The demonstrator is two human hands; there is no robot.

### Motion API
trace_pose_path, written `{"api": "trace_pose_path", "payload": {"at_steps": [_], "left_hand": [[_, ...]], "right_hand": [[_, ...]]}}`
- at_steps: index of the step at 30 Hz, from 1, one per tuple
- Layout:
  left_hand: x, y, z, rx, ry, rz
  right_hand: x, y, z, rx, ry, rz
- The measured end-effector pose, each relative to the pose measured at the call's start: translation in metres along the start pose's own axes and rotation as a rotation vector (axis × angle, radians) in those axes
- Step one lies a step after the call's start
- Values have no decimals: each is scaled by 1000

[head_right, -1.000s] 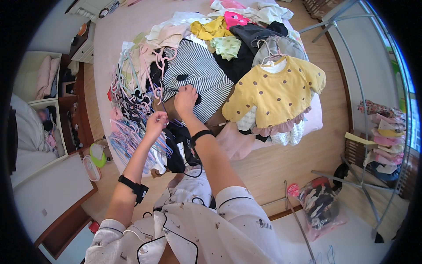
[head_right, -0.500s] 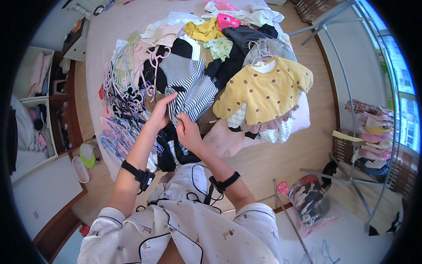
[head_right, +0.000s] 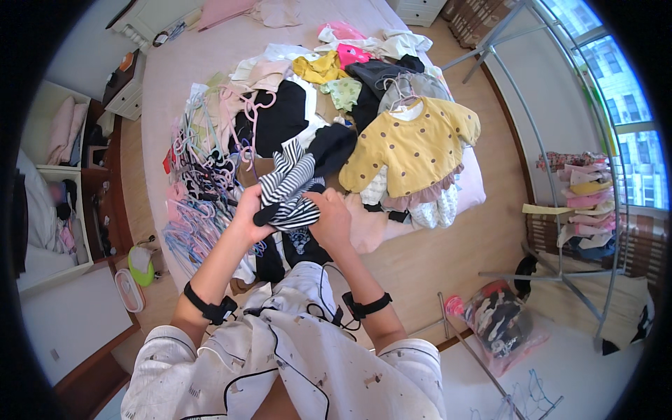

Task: The person sorts items of clothing on a bed and hangs them on hangers before placing the hangers onto a drying rack.

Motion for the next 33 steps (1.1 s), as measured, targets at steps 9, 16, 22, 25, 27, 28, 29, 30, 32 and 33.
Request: {"api": "trace_pose_path", "payload": {"at_steps": [9, 16, 22, 25, 27, 28, 29, 30, 32, 33], "left_hand": [[-92, -140, 78, 410, 637, 336], [-32, -255, 76, 1187, 1660, 0], [-103, -239, 84, 988, 1572, 11], [-122, -249, 102, 893, 1326, 93], [-124, -254, 103, 856, 1291, -6], [-123, -255, 105, 836, 1278, -59], [-123, -255, 107, 818, 1342, -79], [-126, -255, 112, 809, 1376, -92], [-131, -251, 121, 792, 1443, -118], [-125, -260, 124, 709, 1500, -48]], "right_hand": [[-1, 6, -112, -173, 485, -1], [37, -27, -225, -398, 450, -443], [27, -29, -281, -258, 396, -491], [35, -29, -269, -224, 187, -548], [53, -33, -257, -185, 1, -651], [65, -35, -251, -196, -133, -711], [77, -37, -240, -271, -62, -578], [77, -36, -241, -324, 15, -479], [74, -30, -245, -428, 163, -275], [72, -24, -250, -475, 235, -198]]}}
Point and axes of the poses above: each hand's wrist, its own y-axis towards the middle knuckle, its own x-axis out of the palm, z = x × y, the point moved 4 cm from there along y, towards the middle knuckle
